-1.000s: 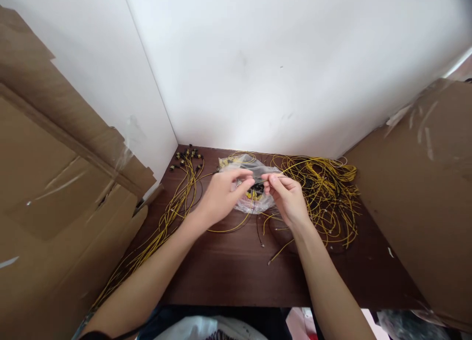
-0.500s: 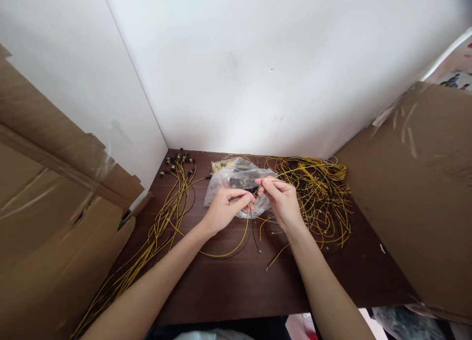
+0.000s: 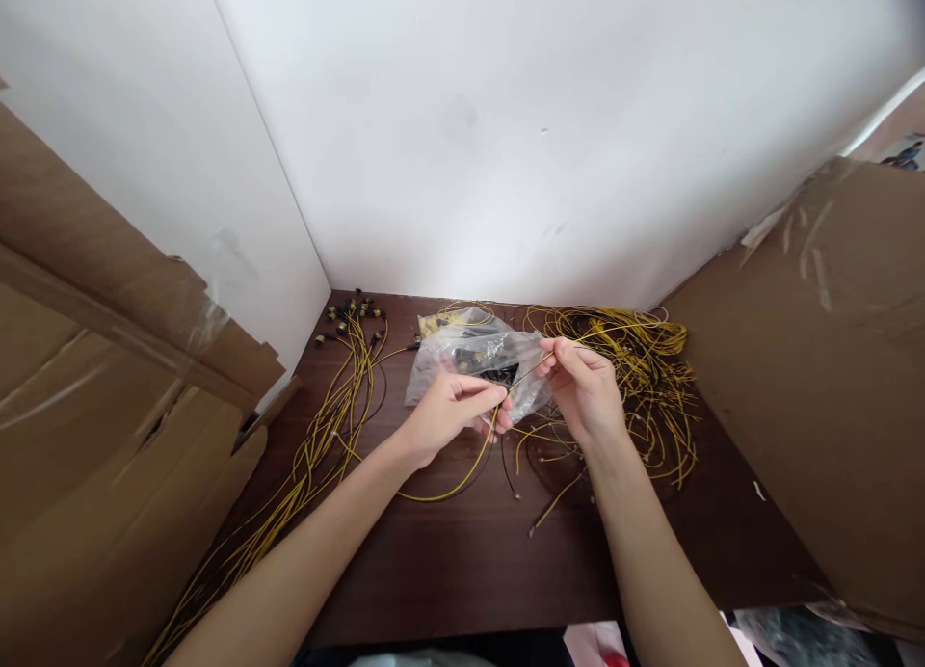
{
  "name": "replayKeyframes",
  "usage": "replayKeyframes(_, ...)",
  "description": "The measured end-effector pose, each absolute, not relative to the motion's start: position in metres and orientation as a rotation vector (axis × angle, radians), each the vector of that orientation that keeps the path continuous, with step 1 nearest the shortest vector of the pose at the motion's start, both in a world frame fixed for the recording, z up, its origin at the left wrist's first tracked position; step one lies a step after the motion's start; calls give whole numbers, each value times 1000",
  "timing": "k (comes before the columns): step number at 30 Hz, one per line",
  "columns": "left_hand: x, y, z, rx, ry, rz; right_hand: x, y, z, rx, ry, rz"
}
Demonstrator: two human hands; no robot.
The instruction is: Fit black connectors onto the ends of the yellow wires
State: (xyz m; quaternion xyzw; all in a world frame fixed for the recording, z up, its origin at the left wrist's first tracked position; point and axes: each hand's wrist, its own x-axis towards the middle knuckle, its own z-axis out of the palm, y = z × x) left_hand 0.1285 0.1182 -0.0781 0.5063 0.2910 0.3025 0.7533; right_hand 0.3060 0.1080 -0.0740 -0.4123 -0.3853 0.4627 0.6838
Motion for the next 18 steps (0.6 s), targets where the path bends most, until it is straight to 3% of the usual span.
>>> replayKeyframes(13,122,122,-76,1164,606,534,333,113,-65,-785,-525,989)
replayKeyframes(18,121,123,-73,1153,688,616,323,112,-68,-835,-698,1063)
